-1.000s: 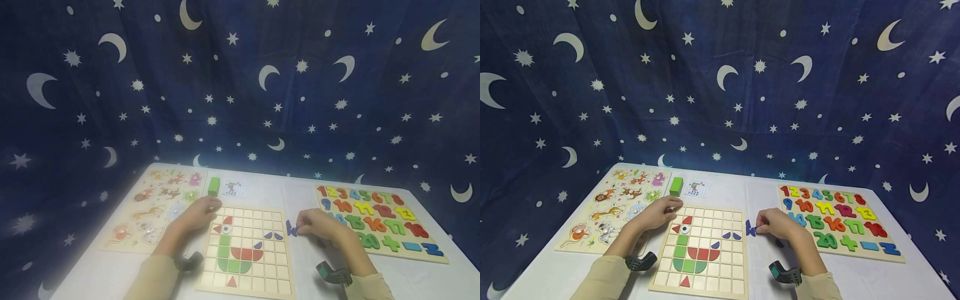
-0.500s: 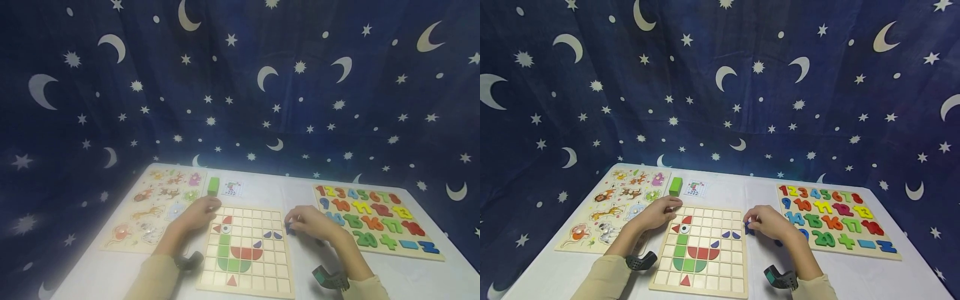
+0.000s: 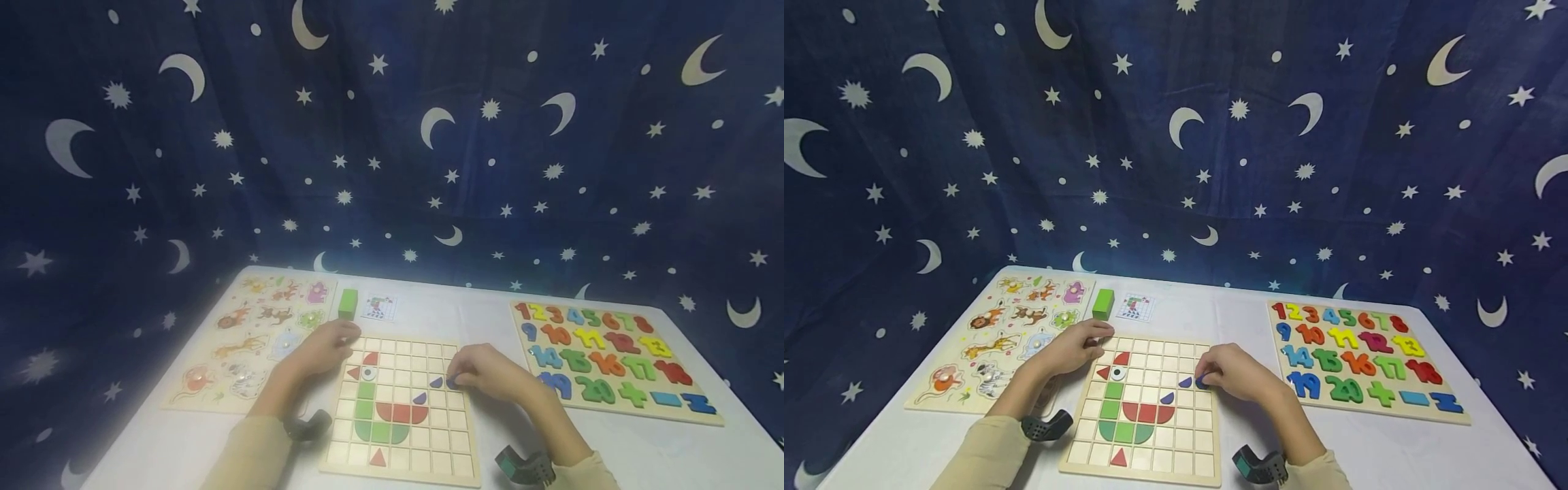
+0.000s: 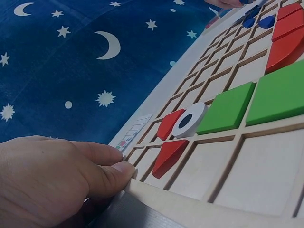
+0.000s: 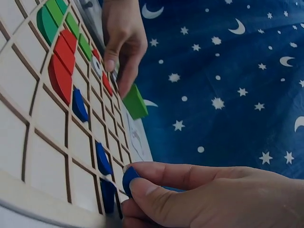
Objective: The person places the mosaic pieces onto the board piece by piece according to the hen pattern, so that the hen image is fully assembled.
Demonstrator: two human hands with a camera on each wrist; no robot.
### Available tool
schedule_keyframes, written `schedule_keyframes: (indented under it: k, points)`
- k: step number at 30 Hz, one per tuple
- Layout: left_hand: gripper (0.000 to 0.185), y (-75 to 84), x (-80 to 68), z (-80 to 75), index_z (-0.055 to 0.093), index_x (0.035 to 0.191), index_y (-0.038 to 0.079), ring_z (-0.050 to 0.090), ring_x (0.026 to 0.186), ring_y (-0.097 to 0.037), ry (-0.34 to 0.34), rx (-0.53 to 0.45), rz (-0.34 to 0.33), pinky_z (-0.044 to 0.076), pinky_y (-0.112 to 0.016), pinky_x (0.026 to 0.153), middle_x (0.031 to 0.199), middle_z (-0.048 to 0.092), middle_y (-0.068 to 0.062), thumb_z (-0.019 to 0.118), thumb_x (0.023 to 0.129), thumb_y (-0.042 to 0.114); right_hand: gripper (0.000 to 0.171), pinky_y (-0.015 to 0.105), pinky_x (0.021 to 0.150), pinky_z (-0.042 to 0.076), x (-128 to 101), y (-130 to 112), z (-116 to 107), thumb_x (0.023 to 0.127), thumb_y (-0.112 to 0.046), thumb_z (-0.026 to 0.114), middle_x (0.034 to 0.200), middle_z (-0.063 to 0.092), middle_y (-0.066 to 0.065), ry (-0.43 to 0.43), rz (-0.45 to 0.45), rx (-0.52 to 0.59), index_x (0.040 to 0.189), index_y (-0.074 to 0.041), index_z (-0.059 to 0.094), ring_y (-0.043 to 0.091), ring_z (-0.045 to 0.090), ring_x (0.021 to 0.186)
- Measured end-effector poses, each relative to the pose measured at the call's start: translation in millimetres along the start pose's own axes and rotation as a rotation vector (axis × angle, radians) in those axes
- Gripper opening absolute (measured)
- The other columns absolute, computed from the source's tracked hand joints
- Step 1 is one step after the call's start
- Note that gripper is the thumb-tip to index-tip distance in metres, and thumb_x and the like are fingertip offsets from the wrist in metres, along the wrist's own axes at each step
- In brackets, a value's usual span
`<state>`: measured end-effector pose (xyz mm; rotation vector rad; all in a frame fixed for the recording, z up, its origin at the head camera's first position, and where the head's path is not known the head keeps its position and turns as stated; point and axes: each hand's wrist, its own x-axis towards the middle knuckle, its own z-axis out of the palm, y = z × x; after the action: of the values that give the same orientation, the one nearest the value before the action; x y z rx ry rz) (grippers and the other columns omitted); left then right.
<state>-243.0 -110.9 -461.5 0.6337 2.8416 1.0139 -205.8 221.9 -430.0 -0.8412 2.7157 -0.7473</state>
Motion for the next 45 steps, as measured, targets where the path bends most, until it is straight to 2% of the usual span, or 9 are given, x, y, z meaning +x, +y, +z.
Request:
schedule_keyframes:
  k: [4, 8, 12, 17, 28, 38, 45]
  points:
    - [0.039, 1.4, -0.3, -0.5, 0.060, 0.124, 0.005, 0.048, 0.129, -0.032, -0.003, -0.005, -0.011, 0.033, -0.049, 0.114, 0.132, 0.058, -0.011, 0.061, 0.085, 0.005, 0.013, 0.030, 0.084, 0.054, 1.1, -2.9, 3.2, 0.083, -0.010, 0.067, 0.086, 0.067, -0.014, -0.005, -0.069, -0.002, 0.085, -0.022, 0.074, 0.006, 0.062, 0.086]
    - [0.039, 1.3, -0.7, -0.6, 0.060, 0.125, 0.006, 0.047, 0.129, -0.032, -0.006, -0.013, -0.023, 0.032, -0.049, 0.114, 0.132, 0.058, -0.010, 0.061, 0.085, 0.005, 0.011, 0.027, 0.084, 0.054, 2.2, -6.2, 7.5, 0.083, -0.013, 0.067, 0.087, 0.068, -0.013, -0.027, -0.093, 0.038, 0.084, -0.022, 0.073, 0.002, 0.061, 0.084]
    - [0.039, 0.0, 0.1, 0.4, 0.060, 0.125, 0.006, 0.048, 0.129, -0.032, -0.004, -0.011, -0.019, 0.033, -0.049, 0.114, 0.132, 0.058, -0.010, 0.061, 0.085, 0.005, 0.007, 0.024, 0.078, 0.054, 2.6, -8.8, 12.5, 0.084, -0.015, 0.067, 0.082, 0.067, -0.014, -0.055, -0.074, 0.068, 0.082, -0.022, 0.070, 0.000, 0.059, 0.079]
    - [0.040, -1.5, 1.5, 1.9, 0.060, 0.125, 0.006, 0.048, 0.129, -0.030, -0.004, 0.002, -0.008, 0.033, -0.047, 0.114, 0.132, 0.058, -0.009, 0.061, 0.085, 0.006, 0.008, 0.022, 0.074, 0.052, 3.4, -10.6, 16.6, 0.083, -0.018, 0.068, 0.076, 0.065, -0.018, -0.084, -0.042, 0.045, 0.077, -0.023, 0.067, -0.003, 0.056, 0.073]
    - [0.040, -3.0, 1.2, 1.8, 0.060, 0.126, 0.008, 0.047, 0.130, -0.030, -0.010, 0.007, -0.023, 0.032, -0.047, 0.114, 0.134, 0.057, -0.008, 0.061, 0.086, 0.007, 0.004, 0.022, 0.074, 0.053, 6.6, -14.3, 20.1, 0.080, -0.017, 0.071, 0.079, 0.064, -0.017, -0.083, -0.079, 0.002, 0.078, -0.020, 0.069, -0.003, 0.056, 0.076]
    - [0.040, -4.0, 1.4, 2.5, 0.060, 0.126, 0.007, 0.048, 0.129, -0.031, -0.006, -0.010, -0.015, 0.033, -0.048, 0.114, 0.133, 0.057, -0.009, 0.061, 0.086, 0.006, 0.004, 0.021, 0.073, 0.053, 7.2, -17.2, 23.2, 0.078, -0.017, 0.072, 0.078, 0.061, -0.018, -0.080, -0.040, -0.028, 0.077, -0.020, 0.070, -0.002, 0.055, 0.076]
    - [0.040, -5.0, 1.2, 3.8, 0.060, 0.126, 0.008, 0.048, 0.129, -0.030, -0.006, -0.002, -0.018, 0.033, -0.047, 0.114, 0.133, 0.057, -0.008, 0.061, 0.086, 0.007, 0.005, 0.021, 0.072, 0.052, 7.5, -15.7, 24.5, 0.078, -0.016, 0.073, 0.077, 0.059, -0.018, -0.078, -0.045, -0.040, 0.077, -0.021, 0.071, -0.003, 0.054, 0.075]
